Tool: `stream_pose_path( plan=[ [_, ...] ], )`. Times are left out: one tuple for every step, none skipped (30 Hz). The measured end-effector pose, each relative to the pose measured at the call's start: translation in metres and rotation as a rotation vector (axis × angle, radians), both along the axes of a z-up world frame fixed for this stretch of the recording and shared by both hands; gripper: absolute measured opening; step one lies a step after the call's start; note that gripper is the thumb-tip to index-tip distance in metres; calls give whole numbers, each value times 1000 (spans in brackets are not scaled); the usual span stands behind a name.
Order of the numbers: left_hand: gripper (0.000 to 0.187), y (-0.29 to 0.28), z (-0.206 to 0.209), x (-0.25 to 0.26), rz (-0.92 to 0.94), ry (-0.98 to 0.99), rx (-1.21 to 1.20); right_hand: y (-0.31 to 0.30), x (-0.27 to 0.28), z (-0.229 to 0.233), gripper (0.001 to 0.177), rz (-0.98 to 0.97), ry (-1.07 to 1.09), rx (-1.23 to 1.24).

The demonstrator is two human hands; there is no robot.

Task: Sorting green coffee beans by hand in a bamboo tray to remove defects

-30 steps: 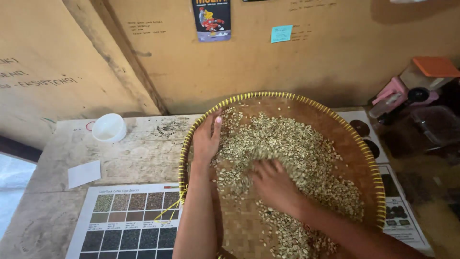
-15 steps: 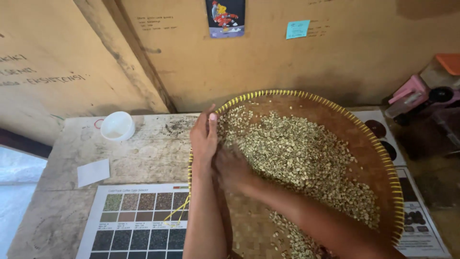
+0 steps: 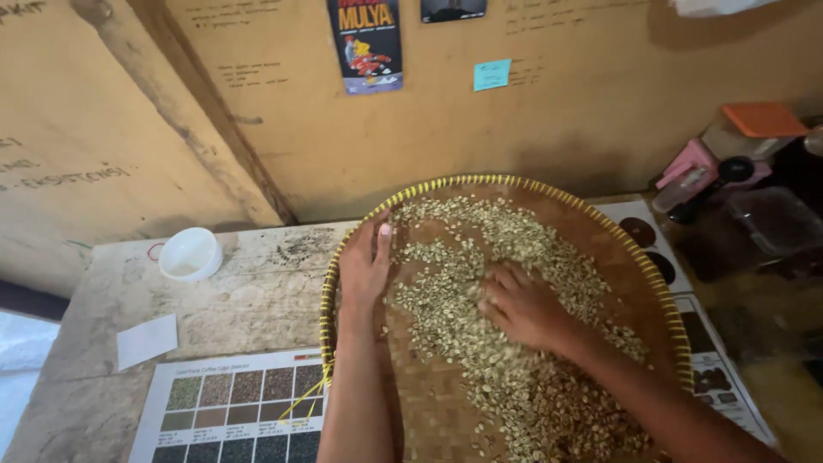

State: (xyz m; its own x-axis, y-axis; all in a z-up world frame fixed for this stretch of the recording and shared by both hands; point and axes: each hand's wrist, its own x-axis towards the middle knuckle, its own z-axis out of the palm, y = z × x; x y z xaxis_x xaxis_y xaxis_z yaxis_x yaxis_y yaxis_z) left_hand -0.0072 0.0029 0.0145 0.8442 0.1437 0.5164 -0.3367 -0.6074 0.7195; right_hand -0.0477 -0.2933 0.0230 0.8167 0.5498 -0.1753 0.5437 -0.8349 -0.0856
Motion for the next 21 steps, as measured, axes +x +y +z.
stream_pose_path(
  plan=[
    [35, 0, -2, 0, -15, 22, -10, -5, -16, 12, 48, 29, 47, 103],
    [37, -1, -4, 1, -32, 44, -18, -10, -32, 23, 47, 57, 93, 209],
    [37, -1, 0, 1, -40, 40, -16, -21, -32, 28, 47, 49, 89, 210],
    [37, -1, 2, 0, -36, 45, -5, -31, -34, 32, 45, 32, 31, 320],
    [36, -1, 5, -2, -33, 50, 5, -41, -36, 36, 43, 14, -27, 430],
    [36, -1, 2, -2, -34, 55, 5, -51, -33, 33, 43, 12, -23, 430],
    [34, -1, -1, -2, -25, 40, 22, -61, -30, 30, 49, -57, -122, 386],
    [32, -1, -3, 1, -21, 19, 38, -72, -26, 28, 58, -129, -228, 341],
    [32, -2, -4, -2, -27, 17, 38, -74, -29, 14, 58, -135, -231, 340],
    [33, -3, -3, -2, -17, 24, 52, -76, -29, 1, 56, -154, -276, 259],
    [34, -4, -2, -1, -7, 30, 66, -77, -29, -11, 56, -173, -319, 178],
    [34, -8, 0, -1, -13, 29, 67, -65, -36, 0, 56, -179, -320, 178],
    [33, -11, 2, -1, -19, 13, 52, -52, -43, 11, 52, -126, -271, 267],
    [32, -14, 2, -4, -25, 3, 38, -38, -52, 21, 49, -73, -216, 357],
    [32, -14, -4, -4, -30, 8, 40, -38, -57, 7, 49, -79, -213, 358],
    [37, -13, -9, -1, -66, 9, 43, -38, -60, -6, 53, -68, -81, 355],
    [41, -13, -13, 3, -101, 9, 46, -39, -63, -19, 57, -56, 51, 353],
    [41, -14, -16, 4, -110, 6, 49, -39, -70, -10, 57, -64, 47, 357],
    [43, -15, -19, 6, -101, 11, 89, -39, -77, -2, 52, -27, 18, 437],
    [46, -13, -22, 7, -90, 18, 132, -37, -85, 6, 49, 13, -8, 518],
    [46, -15, -22, 7, -95, 19, 137, -34, -94, 14, 49, 7, -9, 523]
  ],
)
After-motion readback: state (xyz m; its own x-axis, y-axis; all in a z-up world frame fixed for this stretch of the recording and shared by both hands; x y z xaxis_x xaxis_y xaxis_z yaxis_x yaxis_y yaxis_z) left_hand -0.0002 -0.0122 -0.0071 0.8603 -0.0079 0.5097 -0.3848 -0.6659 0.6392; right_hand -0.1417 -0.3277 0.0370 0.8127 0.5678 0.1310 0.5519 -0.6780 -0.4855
